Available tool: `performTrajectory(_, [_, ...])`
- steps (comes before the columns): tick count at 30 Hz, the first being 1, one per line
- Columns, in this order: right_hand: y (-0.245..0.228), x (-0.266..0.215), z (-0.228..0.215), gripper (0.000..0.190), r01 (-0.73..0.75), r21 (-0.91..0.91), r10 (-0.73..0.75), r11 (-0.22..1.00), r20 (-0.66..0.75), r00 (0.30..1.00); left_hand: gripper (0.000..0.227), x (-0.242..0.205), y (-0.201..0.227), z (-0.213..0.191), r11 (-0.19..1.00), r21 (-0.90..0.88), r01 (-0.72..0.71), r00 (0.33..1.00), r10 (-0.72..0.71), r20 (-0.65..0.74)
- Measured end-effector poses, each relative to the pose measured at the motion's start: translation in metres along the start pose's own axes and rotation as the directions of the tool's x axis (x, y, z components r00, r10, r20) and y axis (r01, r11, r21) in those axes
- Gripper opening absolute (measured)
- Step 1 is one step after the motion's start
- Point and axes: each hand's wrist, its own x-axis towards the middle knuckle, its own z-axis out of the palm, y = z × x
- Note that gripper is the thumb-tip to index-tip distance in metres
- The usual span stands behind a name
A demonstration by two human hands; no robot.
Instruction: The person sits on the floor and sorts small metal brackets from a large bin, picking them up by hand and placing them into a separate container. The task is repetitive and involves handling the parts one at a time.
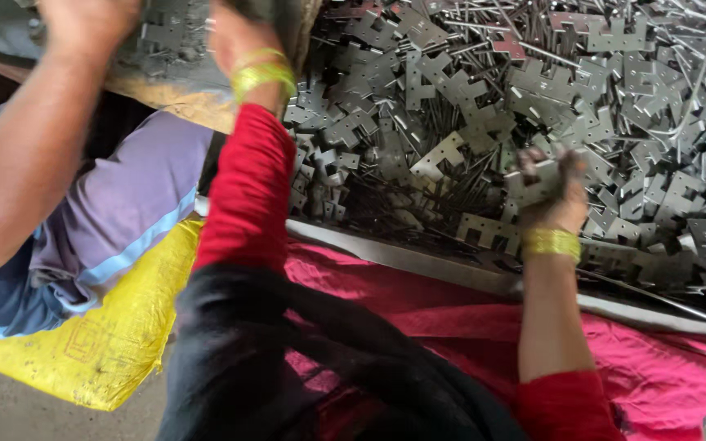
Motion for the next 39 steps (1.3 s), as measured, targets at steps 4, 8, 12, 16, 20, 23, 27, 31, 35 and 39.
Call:
performTrajectory(4, [0.038,0.022,0.056,0.036,0.253,-0.860,0.016,0.443,0.289,0.957,0.051,0.049,-0.014,-0.024,0.879,0.408,0.247,0.927,-0.337,0.164])
performTrajectory(8, [0.132,0.043,0.108,0.025,0.618,-0.513,0.042,-0.595,0.748,0.662,0.068,0.012,0.012,-0.071,0.961,0.243,0.129,0.991,-0.115,-0.073])
performTrajectory(12, [0.199,0.077,0.126,0.041,0.538,-0.661,-0.147,-0.523,0.692,0.707,0.068,-0.081,0.046,-0.098,0.993,0.040,-0.108,0.982,0.101,0.161])
performTrajectory(16, [0.218,0.094,0.108,0.032,0.607,-0.662,-0.016,-0.440,0.682,0.732,0.054,-0.150,0.069,-0.101,0.985,-0.119,-0.129,0.970,0.150,0.193])
performTrajectory(20, [0.182,0.089,0.118,0.028,0.625,-0.595,0.111,-0.505,0.674,0.731,0.045,-0.183,0.078,-0.101,0.985,-0.159,-0.069,0.963,0.107,0.246])
performTrajectory(23, [0.116,0.068,0.101,0.026,0.776,-0.598,-0.223,-0.202,0.799,0.558,0.023,-0.216,0.080,-0.092,0.972,-0.235,-0.001,0.810,0.138,0.570])
performTrajectory(27, [0.013,0.031,0.039,0.017,0.219,-0.333,-0.110,0.917,0.318,0.942,0.022,-0.269,0.121,-0.059,0.907,-0.264,-0.329,0.724,0.421,0.546])
performTrajectory(31, [-0.021,-0.011,-0.010,0.020,0.083,0.020,-0.085,0.996,0.281,0.956,0.023,-0.294,0.156,-0.032,0.831,-0.213,-0.514,0.805,0.553,0.215])
performTrajectory(35, [0.002,-0.014,-0.030,0.017,0.183,-0.032,-0.173,0.983,0.206,0.963,0.018,-0.293,0.150,-0.014,0.774,-0.327,-0.542,0.533,0.618,0.578])
performTrajectory(39, [0.033,0.009,-0.038,0.013,0.072,-0.049,-0.065,0.996,0.136,0.989,0.014,-0.255,0.107,-0.019,0.848,-0.302,-0.436,0.543,0.515,0.664])
